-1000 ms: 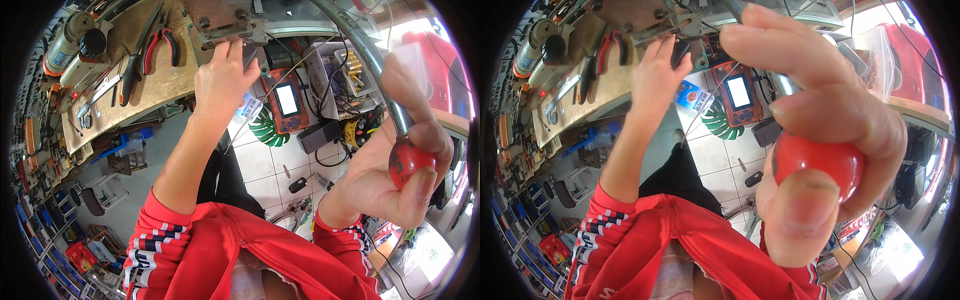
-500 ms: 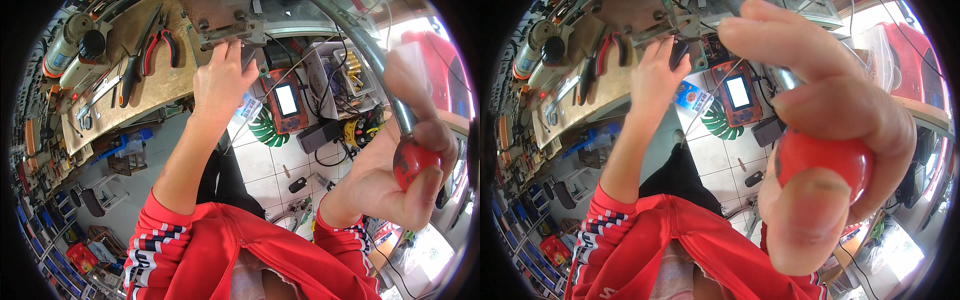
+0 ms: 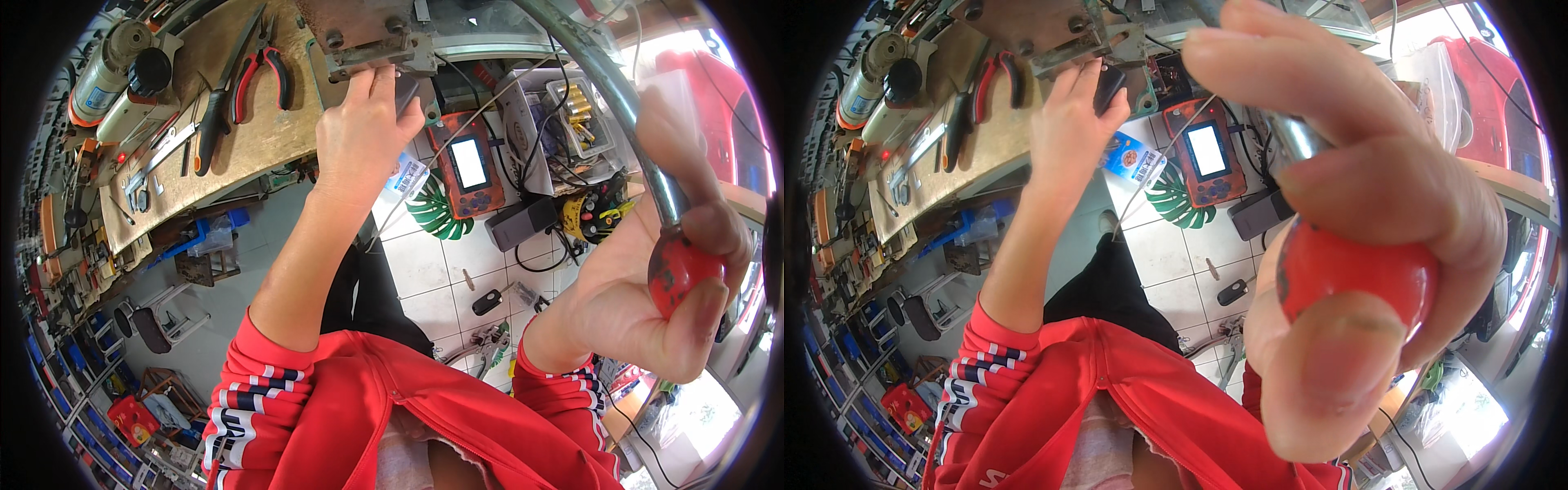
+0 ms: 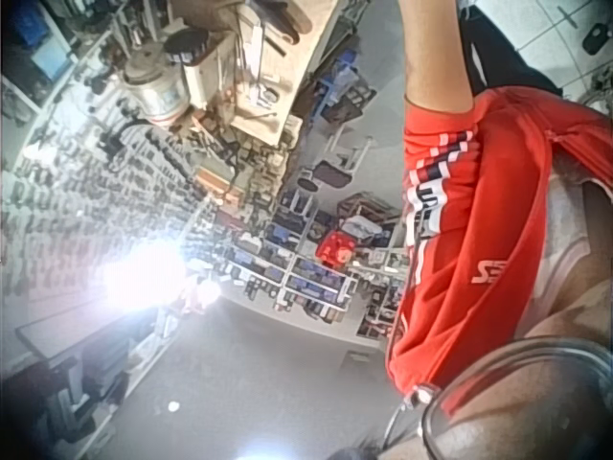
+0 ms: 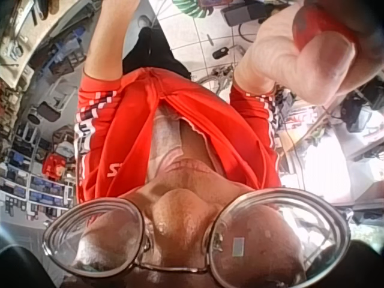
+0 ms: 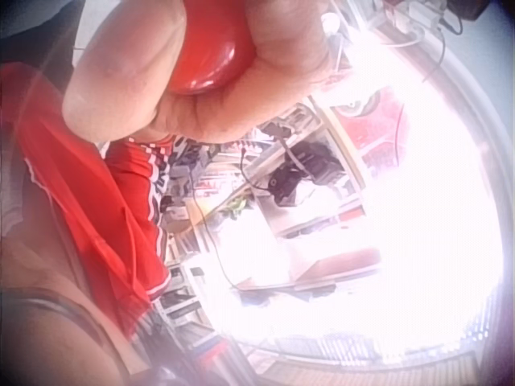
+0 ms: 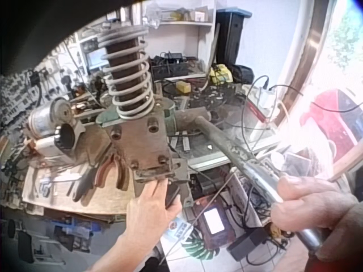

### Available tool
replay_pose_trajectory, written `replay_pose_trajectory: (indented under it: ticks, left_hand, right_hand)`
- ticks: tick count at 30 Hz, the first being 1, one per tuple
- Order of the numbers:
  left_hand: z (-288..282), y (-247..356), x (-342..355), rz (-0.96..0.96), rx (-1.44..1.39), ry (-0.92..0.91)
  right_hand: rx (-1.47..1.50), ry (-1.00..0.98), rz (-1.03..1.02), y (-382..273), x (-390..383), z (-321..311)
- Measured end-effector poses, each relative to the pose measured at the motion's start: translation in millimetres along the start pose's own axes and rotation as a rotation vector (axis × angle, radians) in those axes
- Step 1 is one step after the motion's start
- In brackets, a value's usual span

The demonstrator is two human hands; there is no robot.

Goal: The person uses pliers to adjust a small metal component, then secures a black electronic device in a bench vise. They repeatedly insert a metal pin into the device and tap it with a hammer to seat it.

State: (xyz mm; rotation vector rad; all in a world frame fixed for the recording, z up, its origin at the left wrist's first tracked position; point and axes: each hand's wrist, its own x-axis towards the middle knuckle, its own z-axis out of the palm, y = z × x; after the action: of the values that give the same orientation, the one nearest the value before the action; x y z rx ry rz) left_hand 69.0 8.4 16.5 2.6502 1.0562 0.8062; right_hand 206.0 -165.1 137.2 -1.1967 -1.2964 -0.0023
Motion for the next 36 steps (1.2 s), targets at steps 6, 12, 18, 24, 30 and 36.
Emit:
replay_pose_trajectory:
  ticks: [6,12,18,24,30,36]
  left_hand:
    - [-2,2,1,0.000,0.015,0.009]
    - [-2,4,1,-0.053,0.013,-0.051]
    - [0,4,3,-0.046,0.024,-0.029]
    - [-1,3,3,-0.033,0.024,-0.023]
    - [1,2,3,-0.017,0.048,-0.001]
    - [4,0,1,0.011,0.056,0.030]
  right_hand:
    - [0.063,0.062,0.019,-1,6,4]
    - [0.149,0.138,0.055,-7,13,13]
    - [0.179,0.171,0.074,-9,11,14]
    - [0.156,0.073,0.044,-2,3,9]
    - [0.104,0.111,0.056,-2,-6,14]
    - [0.095,0.179,0.050,1,-16,25]
